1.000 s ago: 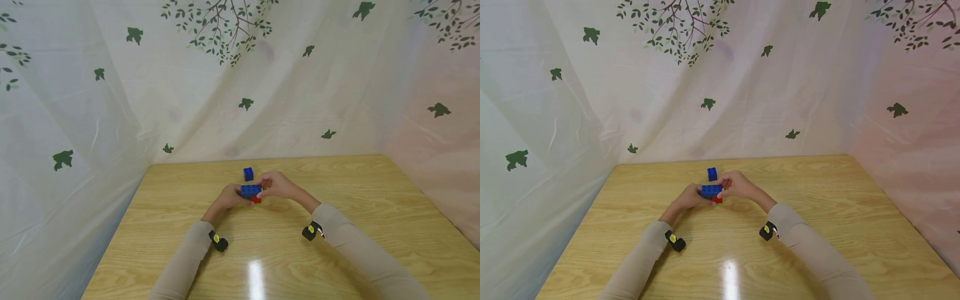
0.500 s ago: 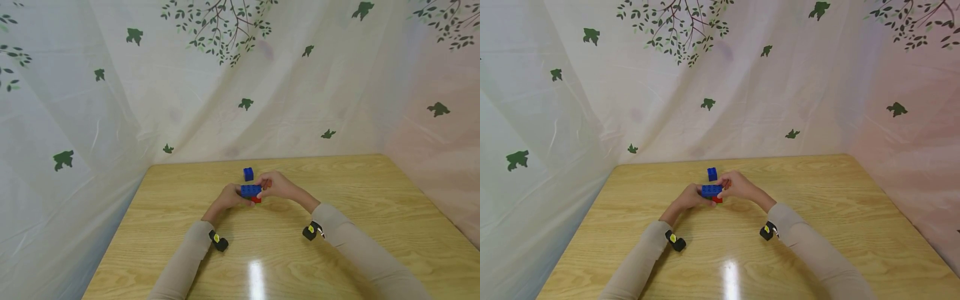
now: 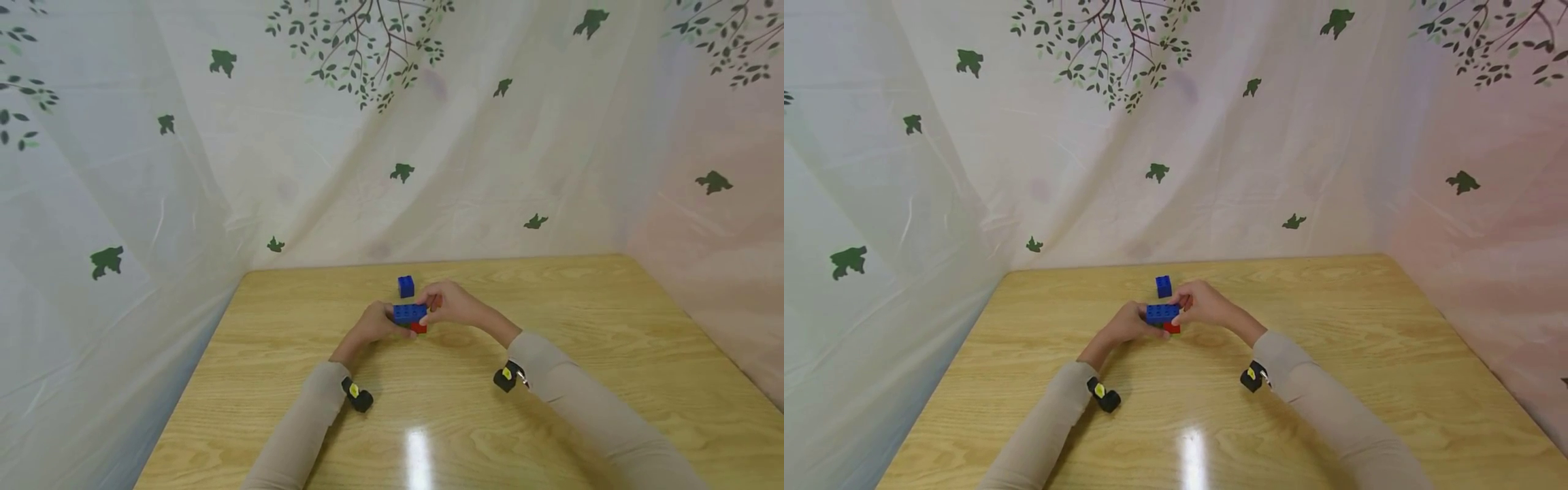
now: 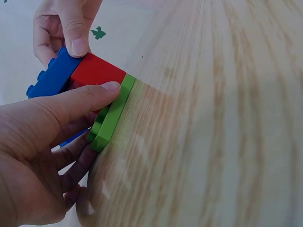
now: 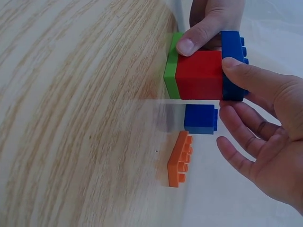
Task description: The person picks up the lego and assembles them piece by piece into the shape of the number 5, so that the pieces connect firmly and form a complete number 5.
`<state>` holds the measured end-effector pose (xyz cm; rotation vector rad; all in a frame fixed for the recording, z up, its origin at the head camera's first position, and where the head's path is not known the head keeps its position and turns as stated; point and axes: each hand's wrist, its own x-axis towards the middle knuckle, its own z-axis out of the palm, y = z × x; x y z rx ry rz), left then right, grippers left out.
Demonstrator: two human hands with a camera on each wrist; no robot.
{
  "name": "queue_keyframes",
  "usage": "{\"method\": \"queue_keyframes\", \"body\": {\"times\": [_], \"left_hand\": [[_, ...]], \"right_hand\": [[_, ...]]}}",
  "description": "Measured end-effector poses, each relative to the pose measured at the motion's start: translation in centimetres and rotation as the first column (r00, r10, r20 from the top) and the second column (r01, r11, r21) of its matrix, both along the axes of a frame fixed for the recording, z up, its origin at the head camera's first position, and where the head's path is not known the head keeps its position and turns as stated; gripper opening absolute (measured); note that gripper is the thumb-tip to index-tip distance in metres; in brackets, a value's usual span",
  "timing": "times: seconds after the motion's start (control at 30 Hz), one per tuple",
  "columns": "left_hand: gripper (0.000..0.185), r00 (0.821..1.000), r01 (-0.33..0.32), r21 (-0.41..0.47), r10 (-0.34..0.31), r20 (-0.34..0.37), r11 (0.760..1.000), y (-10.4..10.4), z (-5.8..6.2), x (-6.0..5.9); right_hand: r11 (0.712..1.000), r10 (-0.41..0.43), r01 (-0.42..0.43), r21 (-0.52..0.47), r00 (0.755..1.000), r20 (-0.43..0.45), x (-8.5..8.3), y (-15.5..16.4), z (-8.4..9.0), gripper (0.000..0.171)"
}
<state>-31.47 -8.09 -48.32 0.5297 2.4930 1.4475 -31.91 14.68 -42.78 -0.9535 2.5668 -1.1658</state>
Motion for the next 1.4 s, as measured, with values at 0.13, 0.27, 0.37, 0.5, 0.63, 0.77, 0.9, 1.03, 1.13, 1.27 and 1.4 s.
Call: {"method": "queue_keyframes", "body": {"times": [0.13, 0.27, 0.37, 0.5, 0.63, 0.77, 0.9, 1.03, 1.13, 1.27, 1.4], "left_hand": [[0.031, 1.000, 0.005, -0.003, -0.005, -0.002, 1.000, 0.03, -0.21, 0.02], [0.031, 1.000, 0.004, 0.002, -0.004, 0.004, 1.000, 0.05, -0.29, 0.08], [0.030, 1.000, 0.006, 0.006, -0.006, 0.010, 1.000, 0.09, -0.39, 0.09], [0.030, 1.000, 0.007, 0.006, -0.007, 0.013, 1.000, 0.15, -0.45, 0.09], [0.031, 1.000, -0.002, -0.006, 0.002, 0.006, 1.000, 0.24, -0.35, 0.12], [0.031, 1.000, -0.014, -0.016, 0.014, 0.007, 1.000, 0.20, -0.24, 0.11], [0.031, 1.000, -0.014, -0.014, 0.014, 0.006, 1.000, 0.14, -0.24, 0.05], [0.031, 1.000, -0.013, -0.017, 0.013, -0.001, 1.000, 0.07, -0.23, 0.01], [0.032, 1.000, -0.010, -0.020, 0.010, 0.001, 1.000, 0.00, -0.23, -0.03], [0.032, 1.000, -0.008, -0.019, 0.008, 0.006, 1.000, -0.10, -0.16, -0.11], [0.033, 1.000, -0.004, -0.028, 0.004, 0.008, 1.000, -0.14, -0.12, -0.18]], "right_hand": [[1.000, -0.001, 0.001, 0.004, 1.000, 0.030, 0.07, -0.03, 0.14, 0.029], [1.000, -0.001, 0.002, -0.006, 0.999, 0.048, 0.15, 0.03, 0.16, 0.029], [1.000, 0.002, -0.002, -0.014, 0.999, 0.051, 0.19, 0.09, 0.12, 0.029], [1.000, 0.004, -0.003, -0.018, 0.998, 0.058, 0.22, 0.13, 0.10, 0.029], [1.000, 0.006, -0.004, -0.026, 0.998, 0.063, 0.18, 0.09, 0.18, 0.029], [0.999, 0.011, -0.009, -0.032, 0.998, 0.065, 0.07, -0.08, 0.39, 0.029], [1.000, 0.015, -0.014, -0.027, 0.998, 0.065, -0.06, -0.27, 0.52, 0.030], [1.000, 0.012, -0.012, -0.014, 0.998, 0.058, -0.30, -0.30, 0.47, 0.031], [1.000, 0.011, -0.010, -0.010, 0.998, 0.061, -0.41, -0.29, 0.45, 0.031], [1.000, 0.007, -0.007, -0.010, 0.998, 0.058, -0.33, -0.28, 0.47, 0.031], [1.000, 0.002, -0.001, -0.006, 0.999, 0.046, -0.33, -0.21, 0.39, 0.031]]}}
